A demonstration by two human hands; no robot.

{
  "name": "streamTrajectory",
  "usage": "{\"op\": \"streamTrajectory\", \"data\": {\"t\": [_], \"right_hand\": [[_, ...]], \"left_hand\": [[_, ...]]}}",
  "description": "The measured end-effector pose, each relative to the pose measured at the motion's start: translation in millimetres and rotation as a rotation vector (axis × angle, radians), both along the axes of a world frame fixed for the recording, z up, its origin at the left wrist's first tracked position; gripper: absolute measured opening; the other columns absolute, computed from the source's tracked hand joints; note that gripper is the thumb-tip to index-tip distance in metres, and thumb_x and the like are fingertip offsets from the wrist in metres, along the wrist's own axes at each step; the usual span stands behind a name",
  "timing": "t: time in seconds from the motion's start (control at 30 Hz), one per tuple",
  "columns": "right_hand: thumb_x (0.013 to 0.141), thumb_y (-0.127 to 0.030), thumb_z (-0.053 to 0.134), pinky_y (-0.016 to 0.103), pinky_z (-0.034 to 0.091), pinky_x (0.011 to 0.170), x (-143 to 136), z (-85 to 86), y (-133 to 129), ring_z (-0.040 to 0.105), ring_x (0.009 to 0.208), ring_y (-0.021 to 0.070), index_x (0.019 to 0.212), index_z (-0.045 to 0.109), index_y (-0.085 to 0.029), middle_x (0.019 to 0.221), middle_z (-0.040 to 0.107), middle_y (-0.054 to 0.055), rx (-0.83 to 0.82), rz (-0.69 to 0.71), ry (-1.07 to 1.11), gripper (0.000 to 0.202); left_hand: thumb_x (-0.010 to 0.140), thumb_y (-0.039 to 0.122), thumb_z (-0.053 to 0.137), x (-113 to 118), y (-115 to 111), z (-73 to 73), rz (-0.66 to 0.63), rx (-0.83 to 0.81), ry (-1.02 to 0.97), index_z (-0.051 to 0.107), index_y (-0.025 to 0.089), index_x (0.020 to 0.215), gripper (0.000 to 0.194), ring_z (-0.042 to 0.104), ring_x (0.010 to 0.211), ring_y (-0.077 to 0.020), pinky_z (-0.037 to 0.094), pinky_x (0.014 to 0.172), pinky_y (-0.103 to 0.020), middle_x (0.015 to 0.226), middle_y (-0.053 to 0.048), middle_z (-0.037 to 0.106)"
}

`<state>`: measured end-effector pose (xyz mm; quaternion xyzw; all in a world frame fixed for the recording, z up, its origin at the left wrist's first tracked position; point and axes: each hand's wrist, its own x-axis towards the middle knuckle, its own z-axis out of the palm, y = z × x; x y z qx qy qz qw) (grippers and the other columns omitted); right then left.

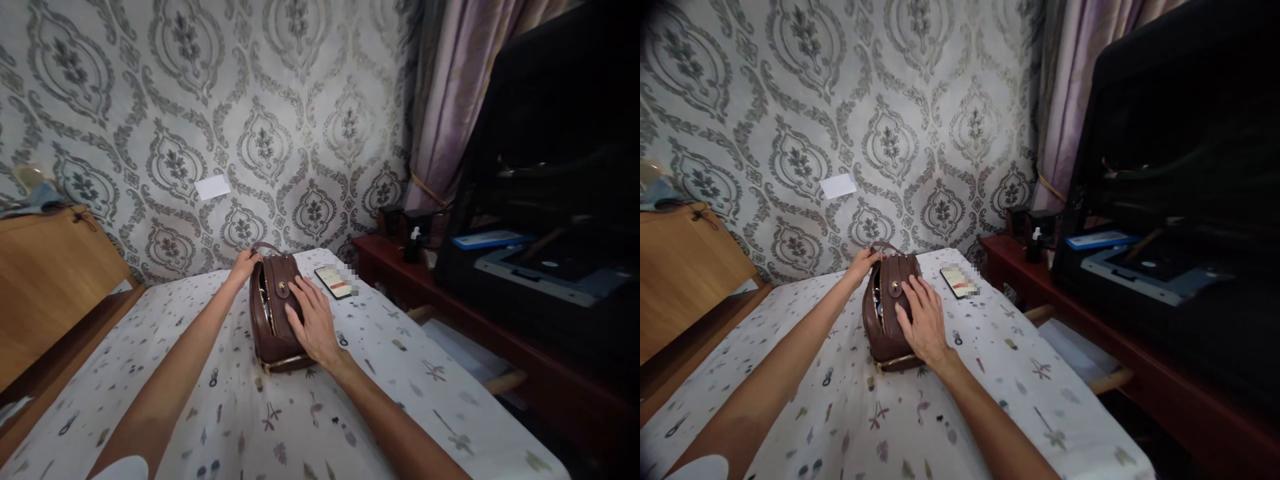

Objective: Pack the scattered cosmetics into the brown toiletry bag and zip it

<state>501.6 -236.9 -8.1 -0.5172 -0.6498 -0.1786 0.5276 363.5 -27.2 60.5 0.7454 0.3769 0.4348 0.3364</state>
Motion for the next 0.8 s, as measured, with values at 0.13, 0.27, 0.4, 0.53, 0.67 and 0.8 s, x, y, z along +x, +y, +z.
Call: {"op": "streamTrajectory", "data": {"t": [0.13,0.27,0.4,0.53,0.67,0.8], "right_hand": [[0.098,-0.032,0.047,0.052,0.041,0.109,2,1.5,-1,0.045,0.135,0.0286,0.134,0.054,-0.018,0.143,0.054,0.013,-0.008,0.026,0.001,0.039],[0.095,-0.033,0.051,0.052,0.041,0.109,4,1.9,-3,0.044,0.136,0.0296,0.135,0.053,-0.017,0.144,0.053,0.013,-0.017,0.046,-0.008,0.043],[0.093,-0.032,0.053,0.050,0.040,0.111,5,2.1,-6,0.041,0.138,0.0291,0.136,0.053,-0.016,0.145,0.052,0.014,-0.036,0.055,-0.014,0.046],[0.094,-0.031,0.052,0.051,0.039,0.112,6,2.9,-9,0.039,0.140,0.0280,0.137,0.052,-0.018,0.146,0.051,0.013,-0.053,0.069,0.002,0.045],[0.099,-0.028,0.042,0.051,0.038,0.114,7,4.0,-11,0.038,0.141,0.0260,0.140,0.051,-0.020,0.147,0.050,0.010,-0.075,0.106,0.033,0.042],[0.100,-0.023,0.036,0.051,0.036,0.115,9,4.1,-11,0.038,0.141,0.0244,0.141,0.049,-0.019,0.148,0.049,0.011,-0.081,0.143,0.058,0.043]], "left_hand": [[0.078,0.038,0.057,-1,-9,3.9,-0.005,-0.010,-0.003,0.072,0.015,0.081,0.028,0.064,0.088,-0.0258,0.046,0.088,-0.038,0.086,-0.008,0.074],[0.074,0.040,0.061,3,-16,9.9,-0.011,-0.011,-0.023,0.070,0.016,0.076,0.026,0.062,0.088,-0.0256,0.045,0.090,-0.038,0.080,-0.005,0.071],[0.068,0.039,0.067,7,-25,12.8,-0.038,-0.021,-0.062,0.065,0.018,0.075,0.023,0.061,0.086,-0.0238,0.046,0.088,-0.037,0.078,-0.003,0.068],[0.072,0.039,0.067,4,-46,4.9,0.005,-0.005,-0.127,0.060,0.019,0.097,0.033,0.060,0.101,-0.0234,0.043,0.098,-0.038,0.100,-0.005,0.067],[0.084,0.043,0.061,-13,-91,-15.5,0.081,0.058,-0.189,0.053,0.023,0.111,0.035,0.054,0.118,-0.0225,0.038,0.106,-0.038,0.119,-0.007,0.059],[0.091,0.045,0.057,-35,-143,-32.5,0.078,0.191,-0.100,0.052,0.024,0.105,0.025,0.050,0.126,-0.0241,0.042,0.103,-0.038,0.129,-0.008,0.054]]}}
